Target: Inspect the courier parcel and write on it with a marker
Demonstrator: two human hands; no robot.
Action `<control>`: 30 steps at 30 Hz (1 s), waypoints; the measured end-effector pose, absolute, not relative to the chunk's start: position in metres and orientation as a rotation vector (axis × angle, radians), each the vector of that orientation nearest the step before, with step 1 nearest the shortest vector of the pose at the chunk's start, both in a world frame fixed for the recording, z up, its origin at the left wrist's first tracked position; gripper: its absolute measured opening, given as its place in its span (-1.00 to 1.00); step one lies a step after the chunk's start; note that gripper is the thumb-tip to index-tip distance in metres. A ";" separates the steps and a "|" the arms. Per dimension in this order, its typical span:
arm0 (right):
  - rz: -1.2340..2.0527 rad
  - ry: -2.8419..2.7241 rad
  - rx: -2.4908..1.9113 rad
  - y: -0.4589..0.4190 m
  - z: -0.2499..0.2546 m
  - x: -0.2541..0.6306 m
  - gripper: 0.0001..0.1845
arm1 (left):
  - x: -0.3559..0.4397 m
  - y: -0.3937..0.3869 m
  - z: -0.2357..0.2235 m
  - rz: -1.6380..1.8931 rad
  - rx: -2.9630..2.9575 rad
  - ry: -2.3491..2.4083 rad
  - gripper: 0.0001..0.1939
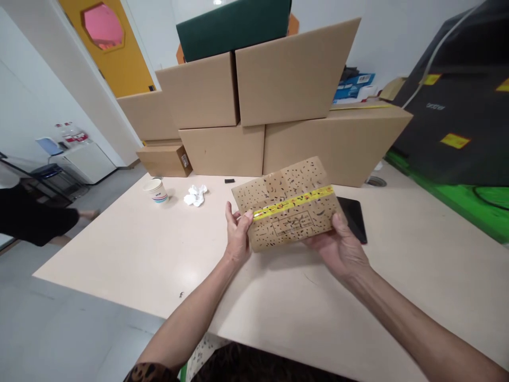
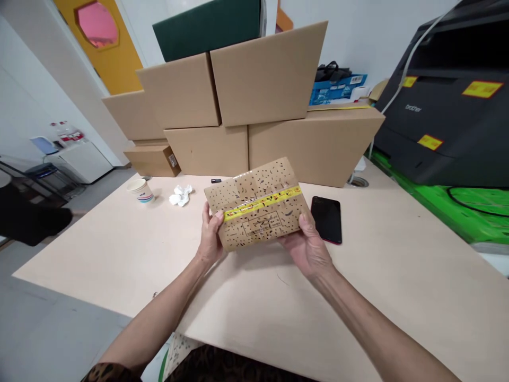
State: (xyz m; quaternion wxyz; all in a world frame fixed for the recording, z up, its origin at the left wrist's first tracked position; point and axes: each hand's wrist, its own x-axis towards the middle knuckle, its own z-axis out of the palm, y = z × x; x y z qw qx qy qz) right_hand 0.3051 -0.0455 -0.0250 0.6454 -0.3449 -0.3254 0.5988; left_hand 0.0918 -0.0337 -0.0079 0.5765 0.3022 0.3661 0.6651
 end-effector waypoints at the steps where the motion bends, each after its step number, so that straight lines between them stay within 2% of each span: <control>1: 1.349 -0.706 -0.769 -0.045 -0.025 0.305 -0.48 | 0.096 -0.036 -0.009 1.546 0.726 0.834 0.18; 6: 1.175 -0.585 -0.726 -0.036 -0.023 0.316 -0.47 | 0.099 -0.040 -0.005 1.460 0.856 0.725 0.13; 11: 0.976 -0.658 -0.693 -0.031 -0.016 0.337 -0.49 | 0.072 -0.029 0.000 1.410 1.015 0.894 0.26; 17: 0.944 -0.891 -0.760 -0.047 -0.006 0.330 -0.08 | 0.054 -0.031 0.007 1.131 1.343 0.782 0.19; 20: 1.019 -1.037 -0.751 -0.052 -0.008 0.321 0.02 | 0.059 -0.034 0.011 1.146 1.306 0.804 0.18; 26: 1.310 -1.144 -0.789 -0.053 -0.023 0.308 0.10 | 0.076 -0.035 0.004 1.313 1.040 0.755 -0.10; 30: 1.359 -1.115 -0.840 -0.055 -0.027 0.304 0.14 | 0.086 -0.035 0.000 1.372 0.859 0.681 -0.24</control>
